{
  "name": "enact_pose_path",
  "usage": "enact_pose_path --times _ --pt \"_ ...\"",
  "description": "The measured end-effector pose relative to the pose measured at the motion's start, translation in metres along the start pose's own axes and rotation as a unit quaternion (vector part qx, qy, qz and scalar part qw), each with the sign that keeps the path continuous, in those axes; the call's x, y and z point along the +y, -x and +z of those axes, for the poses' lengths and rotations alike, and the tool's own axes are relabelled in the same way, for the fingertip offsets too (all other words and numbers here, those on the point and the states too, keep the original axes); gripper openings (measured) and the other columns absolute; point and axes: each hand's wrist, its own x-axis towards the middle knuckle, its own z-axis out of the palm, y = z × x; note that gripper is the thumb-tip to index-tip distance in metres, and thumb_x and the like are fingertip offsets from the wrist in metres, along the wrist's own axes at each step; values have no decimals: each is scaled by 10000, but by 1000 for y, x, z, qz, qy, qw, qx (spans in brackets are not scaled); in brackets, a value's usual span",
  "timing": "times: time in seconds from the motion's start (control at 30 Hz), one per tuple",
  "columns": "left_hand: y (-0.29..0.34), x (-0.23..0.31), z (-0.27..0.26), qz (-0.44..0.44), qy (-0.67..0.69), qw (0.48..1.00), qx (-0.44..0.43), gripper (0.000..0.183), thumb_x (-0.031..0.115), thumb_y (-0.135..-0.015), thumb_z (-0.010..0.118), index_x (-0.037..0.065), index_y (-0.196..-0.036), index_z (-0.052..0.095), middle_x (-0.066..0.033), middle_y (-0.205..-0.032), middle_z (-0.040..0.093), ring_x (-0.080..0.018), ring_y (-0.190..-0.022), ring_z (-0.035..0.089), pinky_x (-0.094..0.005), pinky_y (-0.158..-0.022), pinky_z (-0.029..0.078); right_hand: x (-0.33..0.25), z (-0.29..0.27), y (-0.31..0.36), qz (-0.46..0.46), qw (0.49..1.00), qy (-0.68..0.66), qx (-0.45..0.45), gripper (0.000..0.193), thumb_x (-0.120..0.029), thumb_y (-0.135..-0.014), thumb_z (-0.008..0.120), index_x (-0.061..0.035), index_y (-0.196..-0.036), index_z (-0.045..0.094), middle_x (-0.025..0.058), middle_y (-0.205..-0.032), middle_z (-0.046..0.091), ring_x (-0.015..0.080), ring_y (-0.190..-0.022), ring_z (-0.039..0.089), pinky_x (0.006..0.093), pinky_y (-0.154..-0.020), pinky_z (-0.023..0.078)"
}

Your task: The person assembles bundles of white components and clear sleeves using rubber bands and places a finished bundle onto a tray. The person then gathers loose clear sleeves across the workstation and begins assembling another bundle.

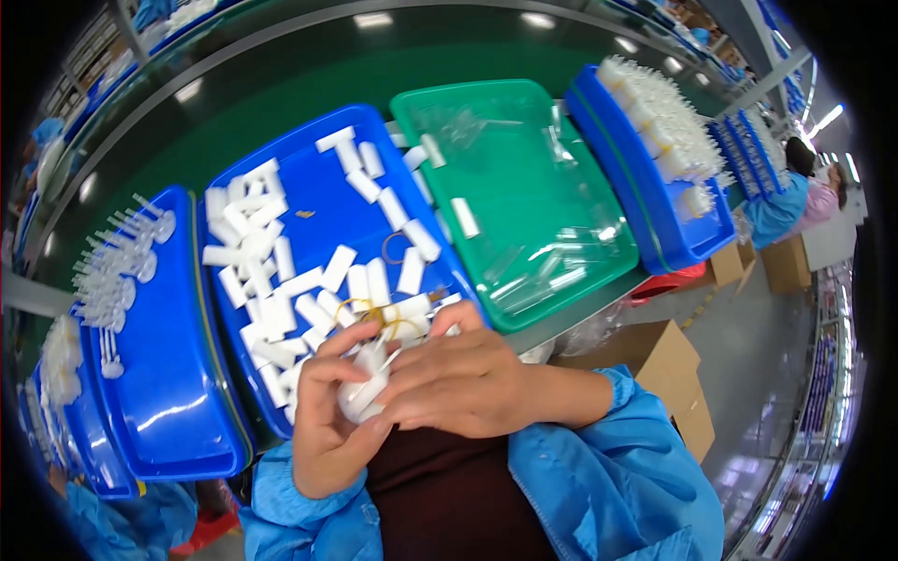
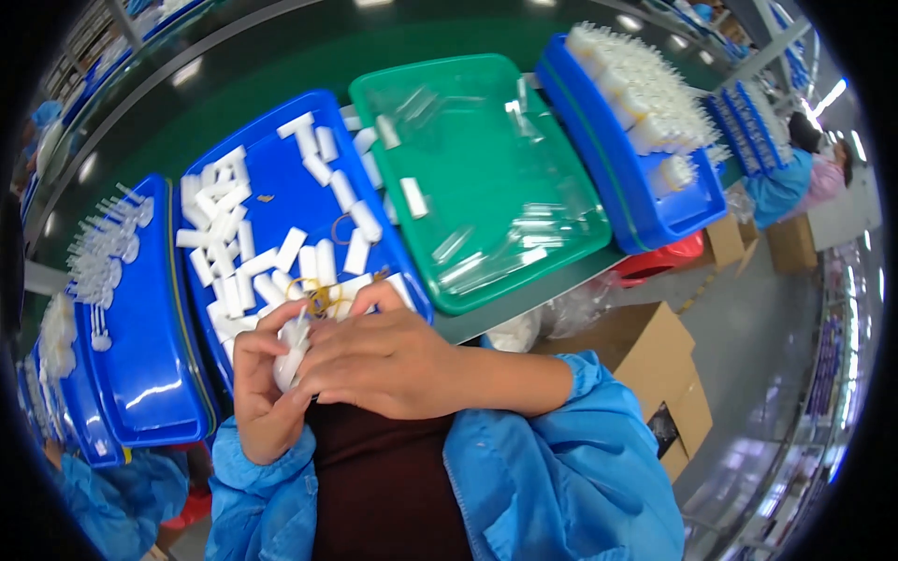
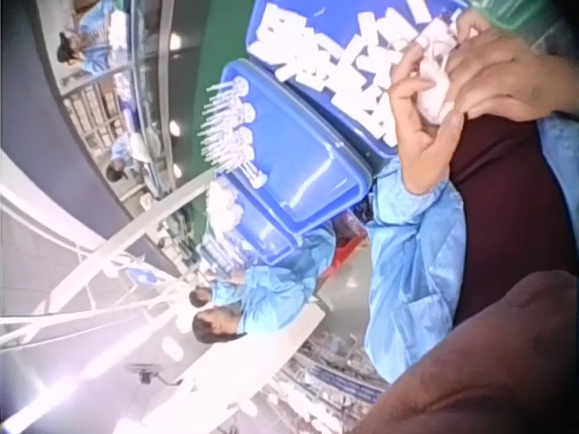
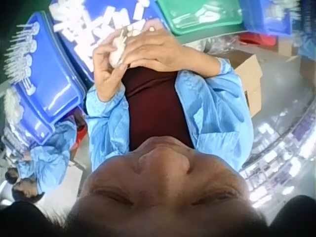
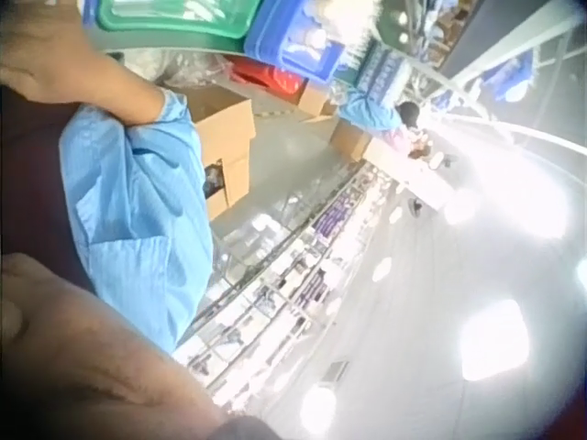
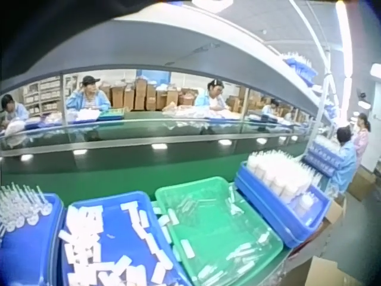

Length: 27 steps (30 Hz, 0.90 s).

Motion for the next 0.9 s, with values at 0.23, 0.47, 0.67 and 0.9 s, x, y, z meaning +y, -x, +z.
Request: enact_pose_path --times 0.23,0.47,0.67,0.9 --pt "-2 -4 4 -35 1 999 -12 373 -28 -804 544 77 -1114 365 -242 -1370 339 -269 -1240 406 -395 -1040 315 0 -9 6 -14 1000 -15 11 225 -110 -771 733 -134 -985 668 -21 -1025 656 162 -957 632 302 -767 381" --pt "-7 -1 6 -78 -54 995 -18 344 -24 -806 541 67 -1097 381 -209 -1340 396 -229 -1196 427 -360 -1023 320 10 -17 11 -64 997 -25 -31 266 -120 -762 737 -118 -1017 661 34 -1113 631 184 -950 623 324 -800 400" --pt "1 -5 1 -117 -18 992 48 278 -25 -818 541 46 -1050 405 -184 -1327 422 -226 -1205 427 -346 -1024 316 52 -83 -1 47 965 243 82 278 -193 -742 739 -85 -981 648 118 -952 633 277 -806 634 373 -720 506" --pt "-2 -5 -1 -81 -75 993 39 261 0 -833 572 39 -1040 418 -173 -1331 422 -229 -1206 433 -342 -1014 332 122 -148 15 370 750 542 -83 405 -89 -737 686 -78 -1127 578 120 -930 644 294 -848 643 401 -711 521"
